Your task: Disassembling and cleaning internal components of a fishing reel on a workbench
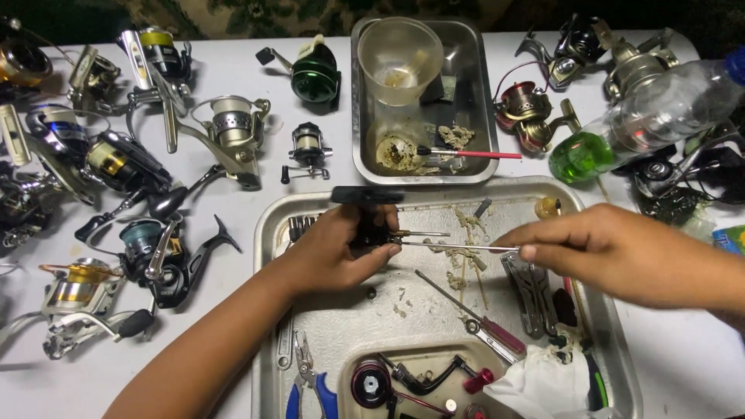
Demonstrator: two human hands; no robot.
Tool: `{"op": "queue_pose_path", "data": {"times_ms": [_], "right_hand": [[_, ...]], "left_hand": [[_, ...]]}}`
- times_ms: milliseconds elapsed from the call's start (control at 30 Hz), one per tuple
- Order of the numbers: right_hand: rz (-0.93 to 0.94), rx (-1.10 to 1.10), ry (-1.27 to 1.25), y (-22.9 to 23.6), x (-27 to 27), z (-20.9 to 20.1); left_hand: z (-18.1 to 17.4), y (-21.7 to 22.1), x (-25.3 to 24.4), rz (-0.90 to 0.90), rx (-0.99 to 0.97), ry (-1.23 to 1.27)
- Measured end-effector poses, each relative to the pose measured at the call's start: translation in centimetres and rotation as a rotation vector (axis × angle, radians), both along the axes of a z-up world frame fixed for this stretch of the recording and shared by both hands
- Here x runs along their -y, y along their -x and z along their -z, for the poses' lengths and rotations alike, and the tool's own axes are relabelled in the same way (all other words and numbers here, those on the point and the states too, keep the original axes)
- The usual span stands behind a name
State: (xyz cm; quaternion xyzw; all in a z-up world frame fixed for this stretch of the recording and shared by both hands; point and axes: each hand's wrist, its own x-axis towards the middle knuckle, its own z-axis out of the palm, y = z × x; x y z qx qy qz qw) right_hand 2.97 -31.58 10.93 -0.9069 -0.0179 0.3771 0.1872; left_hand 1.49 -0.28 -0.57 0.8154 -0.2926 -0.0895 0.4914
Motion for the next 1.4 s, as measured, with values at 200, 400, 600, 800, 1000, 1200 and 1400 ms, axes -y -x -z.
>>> {"op": "queue_pose_path", "data": {"times_ms": [200,400,600,800,1000,1200,1400], "right_hand": [[-1.058,0.762,0.136,1.7,6.4,5.9],[-1.074,1.055,0.0,2.2,4.5,5.0],[0.138,-0.365,-0.159,0.0,0.6,1.5],[-0.528,0.19,0.213,1.9,0.4,2.4],[-1.29,1.292,0.301,2.7,1.6,3.0],[0.122,-0.3,0.094,-0.1,-0.7,0.8],[-0.291,0.059,0.282,1.3,-1.9,1.0]], "left_hand": [[0.5,-0.1,0.1,0.034,0.09,0.008],[0.7,-0.3,-0.2,0.072,0.061,-0.007],[1.4,0.1,-0.1,0.11,0.057,0.067],[0.2,-0.2,-0.3,0.076,0.124,0.103],[0.3,-0.3,-0.1,0.103,0.084,0.163],[1.3,-0.1,0.1,0.151,0.127,0.288],[0.9,-0.5,-0.1,0.119,0.141,0.239]]}}
